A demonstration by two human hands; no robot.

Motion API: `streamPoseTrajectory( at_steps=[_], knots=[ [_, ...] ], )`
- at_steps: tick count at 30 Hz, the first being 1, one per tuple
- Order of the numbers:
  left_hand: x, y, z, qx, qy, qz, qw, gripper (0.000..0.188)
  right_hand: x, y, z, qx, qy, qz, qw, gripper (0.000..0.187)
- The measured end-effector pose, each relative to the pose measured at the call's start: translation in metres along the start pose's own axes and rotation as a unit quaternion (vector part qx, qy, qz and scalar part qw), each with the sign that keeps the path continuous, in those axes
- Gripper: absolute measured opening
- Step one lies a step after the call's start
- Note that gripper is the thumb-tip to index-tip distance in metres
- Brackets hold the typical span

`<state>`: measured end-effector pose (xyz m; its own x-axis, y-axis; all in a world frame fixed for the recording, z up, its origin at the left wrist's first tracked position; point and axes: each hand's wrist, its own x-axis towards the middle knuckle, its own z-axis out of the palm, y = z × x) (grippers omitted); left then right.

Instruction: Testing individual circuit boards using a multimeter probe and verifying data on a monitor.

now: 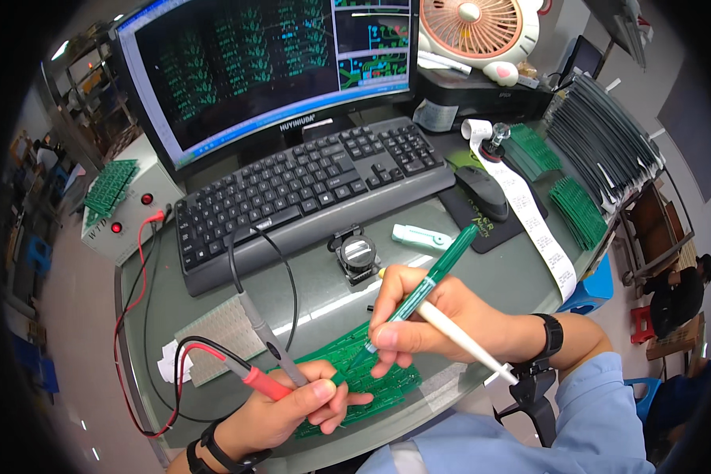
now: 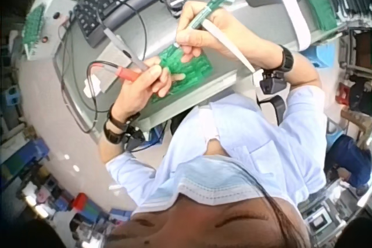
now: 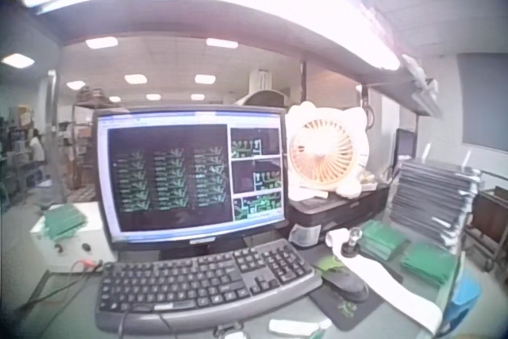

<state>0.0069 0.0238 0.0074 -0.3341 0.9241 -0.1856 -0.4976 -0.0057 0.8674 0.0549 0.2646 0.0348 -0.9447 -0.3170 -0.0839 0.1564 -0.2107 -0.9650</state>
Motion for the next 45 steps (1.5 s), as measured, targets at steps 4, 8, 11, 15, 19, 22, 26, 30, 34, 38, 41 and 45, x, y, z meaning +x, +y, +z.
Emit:
streamPoseTrajectory(
  at_steps=[4,8,11,15,19,22,26,30,34,38,41,45],
  knots=[
    [-0.005,0.006,0.007,0.012,0.004,-0.001,1.0,0.036,0.001,0.004,0.014,-0.041,-0.053,-0.058,0.996,0.019],
    [-0.009,0.009,0.015,0.079,0.089,0.029,0.992,0.034,0.003,0.007,0.028,-0.007,-0.012,-0.056,0.998,0.019],
    [-0.009,0.011,0.022,0.126,0.139,0.051,0.981,0.038,0.003,-0.001,0.029,-0.017,-0.002,-0.041,0.999,0.022],
    [0.005,0.013,-0.004,0.143,0.238,0.176,0.944,0.045,-0.006,-0.017,-0.002,-0.17,0.111,-0.011,0.979,0.033],
    [0.027,0.018,-0.065,0.227,0.307,0.244,0.891,0.045,-0.017,-0.009,-0.067,-0.606,0.145,0.002,0.782,0.038],
    [0.039,0.023,-0.087,0.46,0.346,0.247,0.78,0.038,-0.02,-0.014,-0.053,-0.702,0.183,-0.055,0.686,0.035],
    [0.043,0.03,-0.087,0.526,0.363,0.196,0.744,0.042,-0.008,-0.009,-0.004,-0.677,0.046,-0.146,0.72,0.033],
    [0.027,0.045,-0.078,0.364,0.346,0.269,0.822,0.044,0.015,0.022,0.052,-0.658,-0.153,-0.246,0.695,0.051],
    [-0.011,0.055,-0.055,0.168,0.415,0.228,0.865,0.042,0.036,0.048,0.075,-0.697,-0.131,-0.345,0.614,0.057],
    [-0.051,0.047,-0.053,0.108,0.385,0.246,0.883,0.04,0.028,0.036,0.084,-0.704,-0.186,-0.269,0.63,0.057],
    [-0.065,0.04,-0.048,0.065,0.381,0.228,0.894,0.038,0.014,0.0,0.078,-0.677,-0.147,-0.314,0.65,0.055],
    [-0.07,0.027,-0.048,0.061,0.413,0.215,0.883,0.038,0.001,-0.055,0.055,-0.55,-0.081,-0.307,0.773,0.057]
  ],
)
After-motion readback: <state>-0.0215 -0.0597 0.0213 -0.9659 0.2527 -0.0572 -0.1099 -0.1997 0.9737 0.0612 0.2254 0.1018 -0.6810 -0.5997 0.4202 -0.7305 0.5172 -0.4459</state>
